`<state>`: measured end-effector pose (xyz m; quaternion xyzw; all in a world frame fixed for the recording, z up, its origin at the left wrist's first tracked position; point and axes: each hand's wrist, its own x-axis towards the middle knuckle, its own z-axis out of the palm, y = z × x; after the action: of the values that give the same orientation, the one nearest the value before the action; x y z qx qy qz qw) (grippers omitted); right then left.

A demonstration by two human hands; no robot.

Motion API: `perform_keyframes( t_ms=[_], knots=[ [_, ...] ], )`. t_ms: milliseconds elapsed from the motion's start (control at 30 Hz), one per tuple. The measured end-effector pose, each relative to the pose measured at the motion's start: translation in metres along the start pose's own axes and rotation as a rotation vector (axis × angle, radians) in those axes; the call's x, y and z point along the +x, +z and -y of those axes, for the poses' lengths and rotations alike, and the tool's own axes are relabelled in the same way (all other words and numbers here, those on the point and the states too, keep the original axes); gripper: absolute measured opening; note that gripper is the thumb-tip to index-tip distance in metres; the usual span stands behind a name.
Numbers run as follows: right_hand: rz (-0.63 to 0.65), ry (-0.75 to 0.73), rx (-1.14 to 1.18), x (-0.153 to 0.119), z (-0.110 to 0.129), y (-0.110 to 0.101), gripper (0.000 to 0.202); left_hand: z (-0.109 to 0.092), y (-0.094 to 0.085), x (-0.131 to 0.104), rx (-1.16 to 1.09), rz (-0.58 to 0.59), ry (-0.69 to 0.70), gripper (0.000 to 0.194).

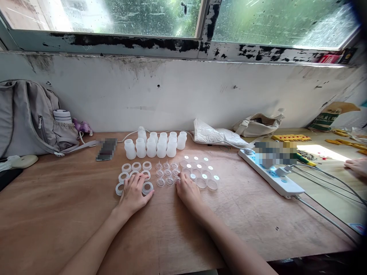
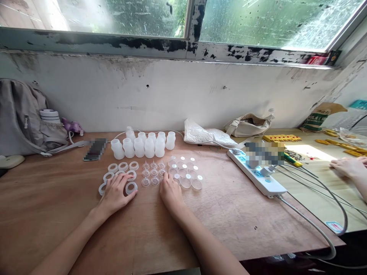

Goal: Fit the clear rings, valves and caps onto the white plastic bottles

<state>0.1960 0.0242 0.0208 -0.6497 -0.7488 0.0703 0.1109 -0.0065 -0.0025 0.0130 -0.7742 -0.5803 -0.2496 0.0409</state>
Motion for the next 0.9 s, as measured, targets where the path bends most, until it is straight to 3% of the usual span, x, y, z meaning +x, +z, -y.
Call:
perform_keyframes(
  t_ms=[567, 767, 900],
  knots=[
    [0.009, -0.014, 0.088, 0.002, -0.003, 0.0, 0.019, 0.006, 0.003, 0.001, 0.019, -0.017, -0.051, 0.04],
    [-0.017, 0.006, 0.06, 0.001, -0.002, 0.003, 0.036, 0.012, 0.009, 0.004, 0.008, -0.025, -0.013, 0.039],
    [-0.067, -0.017, 0.068, 0.001, 0.0, 0.002, 0.037, 0.01, 0.01, 0.004, 0.013, -0.036, 0.011, 0.037]
  ],
)
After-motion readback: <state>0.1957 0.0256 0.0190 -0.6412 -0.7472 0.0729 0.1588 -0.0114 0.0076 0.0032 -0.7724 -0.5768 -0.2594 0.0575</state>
